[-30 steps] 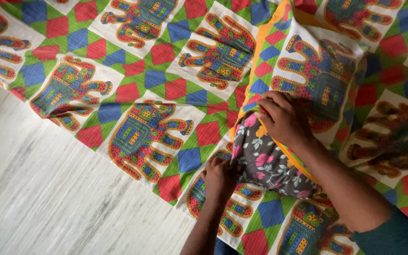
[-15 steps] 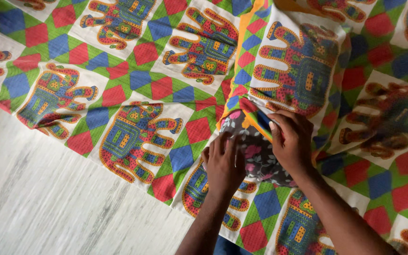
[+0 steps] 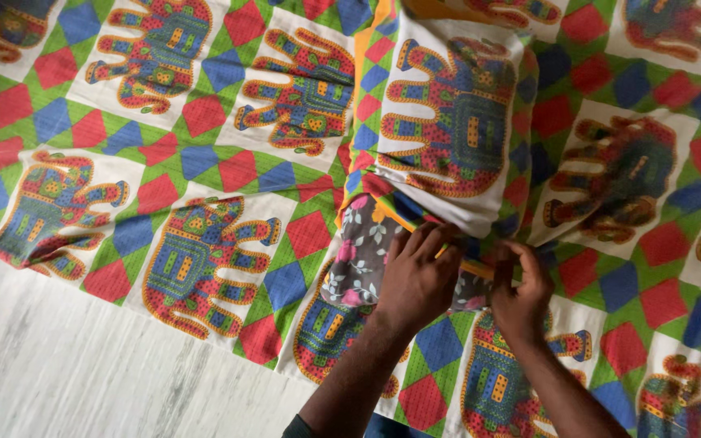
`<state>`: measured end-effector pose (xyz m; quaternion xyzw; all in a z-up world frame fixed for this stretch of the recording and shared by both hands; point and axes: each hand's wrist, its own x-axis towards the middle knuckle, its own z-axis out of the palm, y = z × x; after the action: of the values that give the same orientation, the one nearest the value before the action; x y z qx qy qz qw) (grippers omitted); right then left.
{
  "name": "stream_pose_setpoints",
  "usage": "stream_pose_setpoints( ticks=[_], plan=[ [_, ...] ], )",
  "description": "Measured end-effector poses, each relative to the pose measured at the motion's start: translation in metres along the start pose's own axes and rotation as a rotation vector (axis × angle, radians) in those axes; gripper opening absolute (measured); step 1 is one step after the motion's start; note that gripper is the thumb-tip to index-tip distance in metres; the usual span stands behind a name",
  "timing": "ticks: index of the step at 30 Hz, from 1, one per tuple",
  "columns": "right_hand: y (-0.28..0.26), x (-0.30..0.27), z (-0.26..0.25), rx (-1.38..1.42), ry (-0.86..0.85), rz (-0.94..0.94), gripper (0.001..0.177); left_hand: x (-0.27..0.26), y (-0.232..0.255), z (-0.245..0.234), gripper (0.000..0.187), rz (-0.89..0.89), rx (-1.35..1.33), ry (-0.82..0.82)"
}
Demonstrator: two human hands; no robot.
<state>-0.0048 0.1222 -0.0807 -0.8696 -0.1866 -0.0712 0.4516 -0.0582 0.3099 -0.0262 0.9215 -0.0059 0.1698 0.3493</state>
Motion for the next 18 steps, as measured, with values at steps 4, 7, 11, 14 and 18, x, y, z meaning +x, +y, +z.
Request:
stream_pose_setpoints(
  ticks=[4,7,11,14,18],
  plan=[
    [0.034,-0.048,0.004,0.083,0.079,0.338,0.026,0.012,0.008,0.018,0.03,0.111,-0.017,-0.043],
    [0.061,-0.073,0.009,0.1,0.046,0.546,0.03,0.019,0.013,0.034,0.034,0.174,-0.003,-0.125],
    [0.068,-0.09,0.02,0.237,-0.031,0.661,0.034,0.022,0.018,0.059,0.037,0.208,0.033,-0.183],
    [0.067,-0.091,0.026,0.424,-0.003,0.792,0.037,0.023,0.018,0.08,0.042,0.22,0.162,-0.221],
    [0.062,-0.093,0.032,0.73,0.09,0.972,0.041,0.024,0.02,0.097,0.05,0.171,0.233,-0.404]
  ],
)
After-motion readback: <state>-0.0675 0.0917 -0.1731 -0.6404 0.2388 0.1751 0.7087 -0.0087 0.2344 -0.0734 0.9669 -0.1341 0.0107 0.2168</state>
